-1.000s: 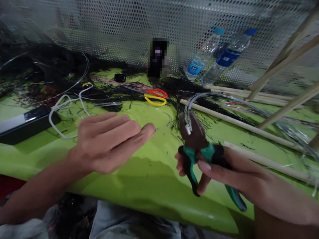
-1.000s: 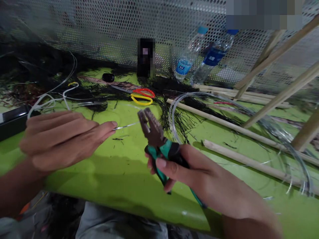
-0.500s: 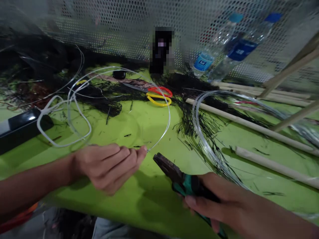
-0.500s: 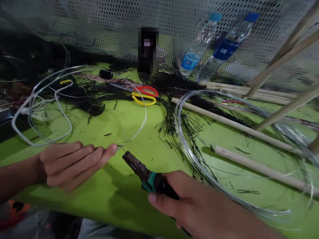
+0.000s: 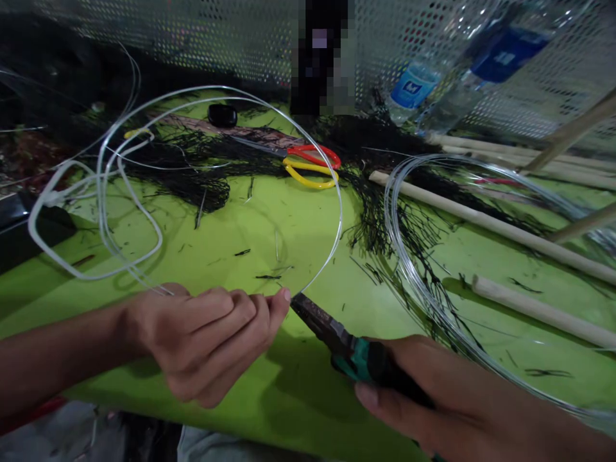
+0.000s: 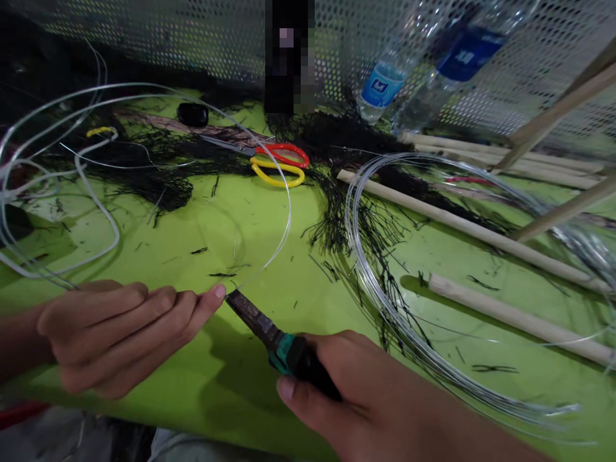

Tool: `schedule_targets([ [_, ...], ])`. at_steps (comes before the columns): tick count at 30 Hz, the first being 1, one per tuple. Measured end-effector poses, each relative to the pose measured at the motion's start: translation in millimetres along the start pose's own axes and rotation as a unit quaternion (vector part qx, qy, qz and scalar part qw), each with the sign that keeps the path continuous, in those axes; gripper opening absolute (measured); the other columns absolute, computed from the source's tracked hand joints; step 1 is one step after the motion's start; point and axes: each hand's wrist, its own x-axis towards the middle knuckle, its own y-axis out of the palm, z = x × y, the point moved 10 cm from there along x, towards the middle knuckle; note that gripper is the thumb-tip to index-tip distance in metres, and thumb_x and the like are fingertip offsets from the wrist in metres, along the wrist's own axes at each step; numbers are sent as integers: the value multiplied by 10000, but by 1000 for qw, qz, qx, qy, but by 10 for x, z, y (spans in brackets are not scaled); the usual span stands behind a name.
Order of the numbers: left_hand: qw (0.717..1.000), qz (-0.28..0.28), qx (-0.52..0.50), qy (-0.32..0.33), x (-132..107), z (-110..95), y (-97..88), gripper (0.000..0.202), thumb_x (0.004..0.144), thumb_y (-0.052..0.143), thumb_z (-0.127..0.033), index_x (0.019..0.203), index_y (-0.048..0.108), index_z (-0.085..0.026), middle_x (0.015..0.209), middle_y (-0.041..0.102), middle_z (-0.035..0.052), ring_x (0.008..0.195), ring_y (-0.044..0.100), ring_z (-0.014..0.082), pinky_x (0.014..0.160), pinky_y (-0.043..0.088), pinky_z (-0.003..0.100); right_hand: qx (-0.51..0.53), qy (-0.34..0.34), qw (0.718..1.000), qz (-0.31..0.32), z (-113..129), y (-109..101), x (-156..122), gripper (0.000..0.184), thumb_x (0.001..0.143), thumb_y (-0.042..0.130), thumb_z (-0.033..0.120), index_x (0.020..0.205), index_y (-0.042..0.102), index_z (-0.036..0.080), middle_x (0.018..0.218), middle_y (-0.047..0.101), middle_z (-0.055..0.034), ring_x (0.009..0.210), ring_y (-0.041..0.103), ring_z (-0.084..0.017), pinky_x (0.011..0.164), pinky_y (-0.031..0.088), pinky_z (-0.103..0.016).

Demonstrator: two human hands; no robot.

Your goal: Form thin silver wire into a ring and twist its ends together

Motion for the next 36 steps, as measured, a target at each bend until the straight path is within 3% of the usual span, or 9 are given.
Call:
schedule_targets([
  [4,1000,0,3,7,2,-26,-6,180,946,672,-227,867,831,-197,710,664,-1,541,580,52,389,432,131,9,-24,1000,1,68,74,-31,359,874,631,634,777,677,291,498,481,8,542,545,-195,465,412,-277],
  [9,1000,-5,2,-11,14,-4,-24,201,947,653,-205,869,837,-181,682,646,4,543,582,63,399,434,157,-25,-51,995,87,61,180,-90,386,922,605,600,721,651,273,540,565,14,442,544,-138,400,442,-232],
  [15,1000,9,-1,-28,-11,-15,-27,189,951,676,-259,905,840,-177,716,647,14,584,587,75,425,453,177,-79,-27,989,119,-22,207,-121,392,938,585,630,816,667,266,593,615,16,493,590,-127,440,485,-190],
  [19,999,34,4,-39,-65,-16,24,170,951,681,-256,966,834,-183,745,619,8,638,601,73,453,468,164,-71,-12,991,109,55,188,-78,486,919,546,688,770,686,247,605,648,-10,506,602,-134,461,497,-198],
  [25,999,23,-9,-30,-94,-56,26,224,962,662,-293,976,831,-147,764,647,32,646,604,83,427,440,167,-68,-2,990,122,86,194,-63,558,882,512,760,744,691,249,607,659,-33,497,607,-157,441,482,-233],
  [31,997,-8,-45,-70,7,88,-41,187,925,686,-169,791,816,-178,683,620,-5,561,544,58,403,417,149,-61,-3,991,117,112,211,-55,509,890,530,707,713,687,256,601,664,-34,489,609,-163,444,479,-254],
  [36,997,3,-38,-63,-29,39,-5,177,915,676,-110,832,816,-180,710,604,-6,616,568,68,423,418,163,-50,-12,993,109,113,194,-36,523,893,533,709,672,668,254,578,647,-30,482,593,-161,439,470,-258],
])
